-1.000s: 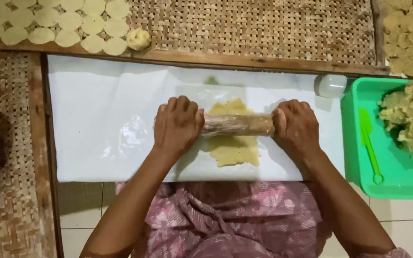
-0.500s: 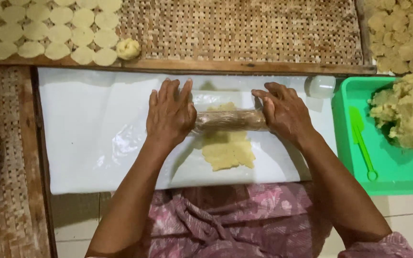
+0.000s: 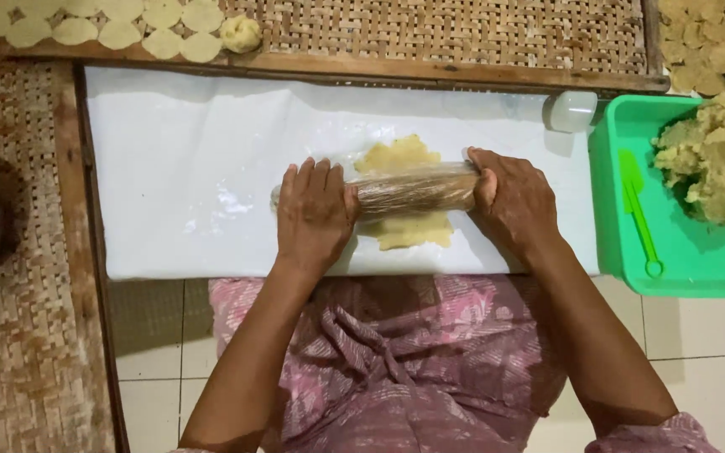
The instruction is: The person is rolling out dough, cutting it into small circular shapes using a mold, and then placing the cut pieces onto a large woven drying tray.
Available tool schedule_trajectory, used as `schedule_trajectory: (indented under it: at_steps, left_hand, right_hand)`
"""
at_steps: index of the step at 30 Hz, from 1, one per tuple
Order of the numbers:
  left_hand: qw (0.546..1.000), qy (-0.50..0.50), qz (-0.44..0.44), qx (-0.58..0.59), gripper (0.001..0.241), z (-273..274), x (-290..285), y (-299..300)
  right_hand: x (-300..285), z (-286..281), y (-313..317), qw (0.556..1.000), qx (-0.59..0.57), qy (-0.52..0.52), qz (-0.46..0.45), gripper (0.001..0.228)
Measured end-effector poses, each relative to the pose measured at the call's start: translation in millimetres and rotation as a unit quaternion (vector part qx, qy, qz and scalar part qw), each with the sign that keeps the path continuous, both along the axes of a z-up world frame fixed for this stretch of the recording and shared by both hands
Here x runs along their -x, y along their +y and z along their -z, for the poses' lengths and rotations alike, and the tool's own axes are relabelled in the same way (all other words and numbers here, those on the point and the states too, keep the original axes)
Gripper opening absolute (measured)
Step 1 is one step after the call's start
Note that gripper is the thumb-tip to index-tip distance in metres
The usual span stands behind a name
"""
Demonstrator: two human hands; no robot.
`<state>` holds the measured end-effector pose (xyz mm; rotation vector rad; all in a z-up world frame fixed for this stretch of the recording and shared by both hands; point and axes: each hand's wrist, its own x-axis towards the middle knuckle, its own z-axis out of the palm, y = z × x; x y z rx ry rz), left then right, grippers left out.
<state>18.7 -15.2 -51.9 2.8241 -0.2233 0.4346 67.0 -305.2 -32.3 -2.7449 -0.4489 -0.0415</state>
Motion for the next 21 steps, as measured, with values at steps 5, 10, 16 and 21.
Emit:
schedule_trajectory:
  at_steps: [5, 10, 16, 21]
  left_hand:
    - [1.000, -0.025, 0.010, 0.009, 0.036, -5.9, 11.2, -3.7]
    - [0.999, -0.046, 0.018, 0.012, 0.039, -8.5, 20.5, -5.4]
    - [0.998, -0.054, 0.028, 0.003, 0.038, -5.5, 26.1, -5.4]
    - [0.998, -0.058, 0.030, 0.008, 0.037, -0.2, 29.9, -5.2]
  right_hand:
    - [14.4, 1.1, -1.3, 0.998, -0.033, -0.053, -0.014, 0.041]
    - [26.5, 4.0, -2.7, 0.995, -0.051, -0.087, -0.028, 0.039]
    - [33.8, 10.4, -4.2, 0.991, -0.048, -0.118, -0.031, 0.038]
    - [42.7, 7.8, -2.3, 0.990, -0.066, -0.124, -0.014, 0.037]
